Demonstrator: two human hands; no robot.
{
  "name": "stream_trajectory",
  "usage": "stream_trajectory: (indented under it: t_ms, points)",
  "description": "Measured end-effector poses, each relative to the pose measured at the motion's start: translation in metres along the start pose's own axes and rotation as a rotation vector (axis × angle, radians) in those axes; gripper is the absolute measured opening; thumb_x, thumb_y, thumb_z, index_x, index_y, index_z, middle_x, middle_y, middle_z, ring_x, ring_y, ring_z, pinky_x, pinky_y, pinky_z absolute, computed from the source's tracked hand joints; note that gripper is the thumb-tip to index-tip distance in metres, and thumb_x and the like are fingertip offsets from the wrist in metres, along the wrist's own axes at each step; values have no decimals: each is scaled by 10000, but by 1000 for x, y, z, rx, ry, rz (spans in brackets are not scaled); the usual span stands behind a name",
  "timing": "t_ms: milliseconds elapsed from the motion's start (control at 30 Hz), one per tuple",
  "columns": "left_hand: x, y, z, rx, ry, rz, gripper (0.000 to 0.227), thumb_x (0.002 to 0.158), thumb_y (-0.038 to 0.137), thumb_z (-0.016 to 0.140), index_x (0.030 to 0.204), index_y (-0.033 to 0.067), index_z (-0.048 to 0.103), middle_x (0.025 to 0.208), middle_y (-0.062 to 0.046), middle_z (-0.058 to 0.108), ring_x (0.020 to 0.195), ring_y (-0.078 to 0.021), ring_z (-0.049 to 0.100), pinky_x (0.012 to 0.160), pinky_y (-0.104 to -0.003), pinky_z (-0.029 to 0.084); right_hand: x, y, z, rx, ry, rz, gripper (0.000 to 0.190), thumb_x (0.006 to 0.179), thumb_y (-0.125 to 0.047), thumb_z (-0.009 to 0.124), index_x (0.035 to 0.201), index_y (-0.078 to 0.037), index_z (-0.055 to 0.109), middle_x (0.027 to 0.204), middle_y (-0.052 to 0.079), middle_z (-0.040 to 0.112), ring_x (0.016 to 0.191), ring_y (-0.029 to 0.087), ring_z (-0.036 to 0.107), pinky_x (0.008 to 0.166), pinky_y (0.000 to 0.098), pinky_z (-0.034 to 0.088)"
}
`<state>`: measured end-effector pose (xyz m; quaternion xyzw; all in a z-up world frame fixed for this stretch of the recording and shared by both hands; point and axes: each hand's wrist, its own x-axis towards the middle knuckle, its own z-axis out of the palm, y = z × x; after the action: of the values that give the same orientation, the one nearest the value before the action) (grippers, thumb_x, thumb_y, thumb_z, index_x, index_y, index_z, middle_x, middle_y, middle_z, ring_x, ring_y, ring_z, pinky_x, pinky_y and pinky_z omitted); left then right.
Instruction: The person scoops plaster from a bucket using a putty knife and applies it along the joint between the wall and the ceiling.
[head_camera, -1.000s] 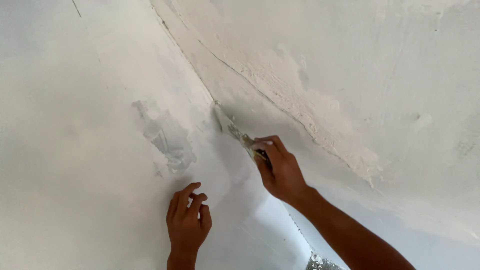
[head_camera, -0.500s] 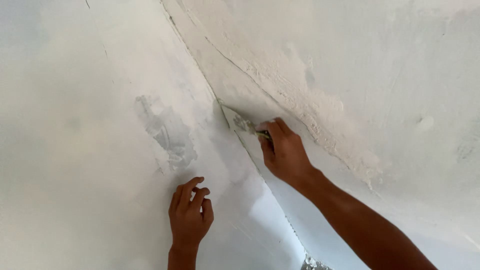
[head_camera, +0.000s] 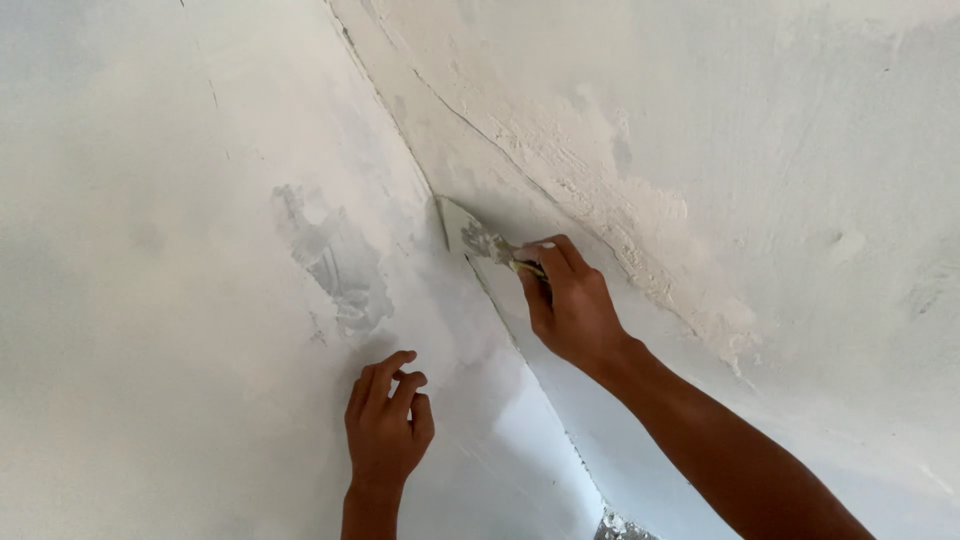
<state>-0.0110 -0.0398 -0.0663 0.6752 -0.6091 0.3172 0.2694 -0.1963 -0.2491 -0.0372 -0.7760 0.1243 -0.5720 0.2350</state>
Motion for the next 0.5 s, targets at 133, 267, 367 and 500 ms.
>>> stream_trajectory:
  t_ms: [133,267,367,500]
  points:
    - [4,4,-9,9,19,13,134,726,-56,612,803,30,681,1162,-74,699,870,-235,653,728,-356,541,-16,10,-1,-22,-67,-10,156,945,45,651,1099,27,632,1077,162,679,586,207,658,467,308,511]
    - [10,-1,-17,30,17,12,117,729,-49,616,791,29,677,1153,-77,703,868,-238,651,733,-354,545,0,-7,-13,-9,-47,-85,161,929,54,662,1086,33,633,1106,178,680,556,210,640,457,323,496]
    - [14,-2,-18,37,24,26,118,732,-48,619,800,26,680,1155,-83,699,869,-243,649,747,-363,544,19,-12,-12,-23,-30,-121,165,929,65,665,1090,41,636,1100,179,677,538,211,620,454,328,486]
    - [18,4,-16,4,31,41,111,727,-47,620,801,18,672,1149,-81,698,869,-243,653,735,-375,532,17,-6,-4,-90,-73,-113,159,922,75,661,1078,50,642,1059,172,670,530,212,607,435,322,479]
